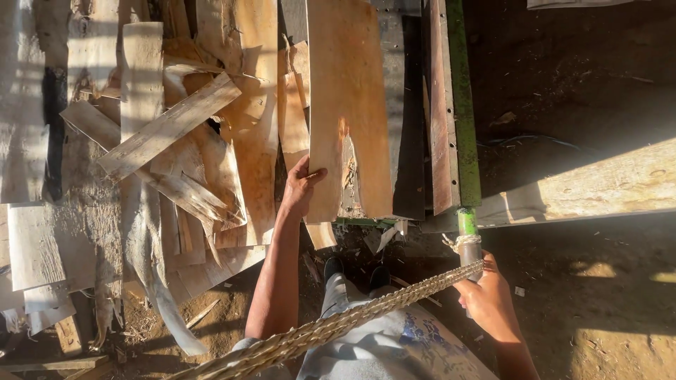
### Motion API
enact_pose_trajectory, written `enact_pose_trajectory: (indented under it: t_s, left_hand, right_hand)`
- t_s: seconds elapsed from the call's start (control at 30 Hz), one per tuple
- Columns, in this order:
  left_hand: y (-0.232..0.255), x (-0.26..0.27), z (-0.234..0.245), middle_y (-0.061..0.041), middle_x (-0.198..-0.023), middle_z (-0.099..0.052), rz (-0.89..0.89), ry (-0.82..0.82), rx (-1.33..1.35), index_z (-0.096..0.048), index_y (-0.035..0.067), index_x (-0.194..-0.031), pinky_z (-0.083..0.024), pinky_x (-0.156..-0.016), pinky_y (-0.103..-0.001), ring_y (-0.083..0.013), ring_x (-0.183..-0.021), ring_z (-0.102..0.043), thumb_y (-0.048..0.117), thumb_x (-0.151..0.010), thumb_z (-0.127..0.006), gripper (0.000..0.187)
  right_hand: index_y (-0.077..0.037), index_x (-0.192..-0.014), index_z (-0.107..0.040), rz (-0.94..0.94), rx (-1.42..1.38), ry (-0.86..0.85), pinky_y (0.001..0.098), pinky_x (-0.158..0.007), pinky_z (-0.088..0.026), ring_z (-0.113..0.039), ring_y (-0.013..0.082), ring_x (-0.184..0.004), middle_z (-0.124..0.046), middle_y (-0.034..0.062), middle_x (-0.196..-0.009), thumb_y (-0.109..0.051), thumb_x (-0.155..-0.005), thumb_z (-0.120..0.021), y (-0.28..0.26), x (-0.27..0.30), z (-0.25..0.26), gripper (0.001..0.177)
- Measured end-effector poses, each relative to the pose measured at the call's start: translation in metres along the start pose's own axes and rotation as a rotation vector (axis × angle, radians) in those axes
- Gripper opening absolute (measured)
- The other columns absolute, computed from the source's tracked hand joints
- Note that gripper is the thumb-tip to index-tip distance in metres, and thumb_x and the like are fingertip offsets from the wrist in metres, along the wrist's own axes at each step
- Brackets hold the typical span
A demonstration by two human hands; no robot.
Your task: Cutting wood veneer strips using a large manual lever-operated cutting machine.
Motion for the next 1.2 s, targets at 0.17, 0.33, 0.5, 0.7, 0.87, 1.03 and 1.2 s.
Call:
enact_pose_trajectory:
  t_s: [0.17,0.33,0.5,0.7,0.87,1.03,1.2]
  left_hand:
    - [0.060,0.035,-0.019,-0.013,-0.137,-0.065,-0.267,0.114,-0.384,-0.047,0.009,-0.153,-0.053,-0.102,-0.037,-0.0213,-0.121,-0.065,0.001,-0.097,-0.062,0.059]
    - [0.085,0.050,-0.101,-0.008,-0.162,-0.042,0.002,0.035,-1.103,-0.031,0.024,-0.163,-0.057,-0.102,-0.046,-0.0250,-0.129,-0.059,0.029,-0.100,-0.052,0.066]
    - [-0.022,0.046,-0.059,-0.012,-0.169,-0.015,0.125,0.077,-1.474,-0.021,0.022,-0.162,-0.018,-0.118,-0.076,-0.0382,-0.155,-0.015,0.067,-0.100,-0.052,0.083]
    - [-0.161,0.075,0.129,-0.030,-0.150,-0.044,0.343,0.564,-1.375,-0.022,0.012,-0.165,-0.011,-0.116,-0.075,-0.0536,-0.149,-0.023,0.063,-0.095,-0.057,0.094]
    - [-0.215,0.042,0.187,-0.020,-0.128,-0.066,0.178,0.661,-1.624,-0.050,0.008,-0.148,-0.029,-0.114,-0.067,-0.0462,-0.137,-0.044,0.036,-0.080,-0.070,0.077]
    - [-0.150,0.051,0.174,-0.018,-0.116,-0.067,0.355,0.738,-1.306,-0.063,0.008,-0.121,-0.035,-0.112,-0.065,-0.0447,-0.136,-0.048,0.047,-0.108,-0.044,0.045]
    - [-0.128,0.081,0.164,-0.017,-0.116,-0.067,0.393,0.602,-0.955,-0.065,0.006,-0.118,-0.039,-0.103,-0.058,-0.0408,-0.129,-0.048,0.037,-0.105,-0.052,0.036]
  right_hand:
    - [-0.009,-0.136,-0.050,0.014,-0.026,0.007,0.0341,-0.047,-0.048,-0.056,0.0171,-0.052,-0.063,0.0089,-0.076,-0.014,-0.083,-0.073,-0.006,0.005,0.004,0.058]
    - [-0.009,-0.135,-0.050,0.011,0.005,0.004,0.0342,-0.048,-0.048,-0.057,0.0165,-0.054,-0.063,0.0088,-0.075,-0.016,-0.084,-0.074,-0.004,0.005,0.004,0.057]
    - [-0.005,-0.135,-0.050,0.073,-0.094,-0.023,0.0339,-0.048,-0.047,-0.057,0.0170,-0.053,-0.062,0.0093,-0.074,-0.012,-0.082,-0.073,0.011,-0.007,0.003,0.059]
    - [-0.004,-0.137,-0.050,0.120,-0.128,-0.031,0.0328,-0.048,-0.047,-0.059,0.0170,-0.054,-0.062,0.0088,-0.075,-0.011,-0.084,-0.072,0.019,-0.010,0.006,0.058]
    - [-0.002,-0.133,-0.051,0.151,-0.121,-0.035,0.0313,-0.049,-0.050,-0.059,0.0151,-0.054,-0.063,0.0074,-0.077,-0.014,-0.086,-0.072,0.017,-0.008,0.006,0.053]
    - [-0.002,-0.134,-0.050,0.175,-0.200,-0.065,0.0314,-0.049,-0.048,-0.057,0.0152,-0.055,-0.064,0.0094,-0.083,-0.012,-0.089,-0.071,0.034,-0.017,0.006,0.051]
    - [-0.003,-0.137,-0.047,0.231,-0.401,-0.133,0.0307,-0.052,-0.051,-0.059,0.0148,-0.060,-0.063,0.0104,-0.088,-0.010,-0.091,-0.066,0.045,-0.018,0.007,0.049]
Point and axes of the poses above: each hand's wrist, its own x-axis away from the middle knuckle, its own z-axis out of the back of the hand, y = z × x, the point moved 5 cm from there along -x, towards the middle knuckle
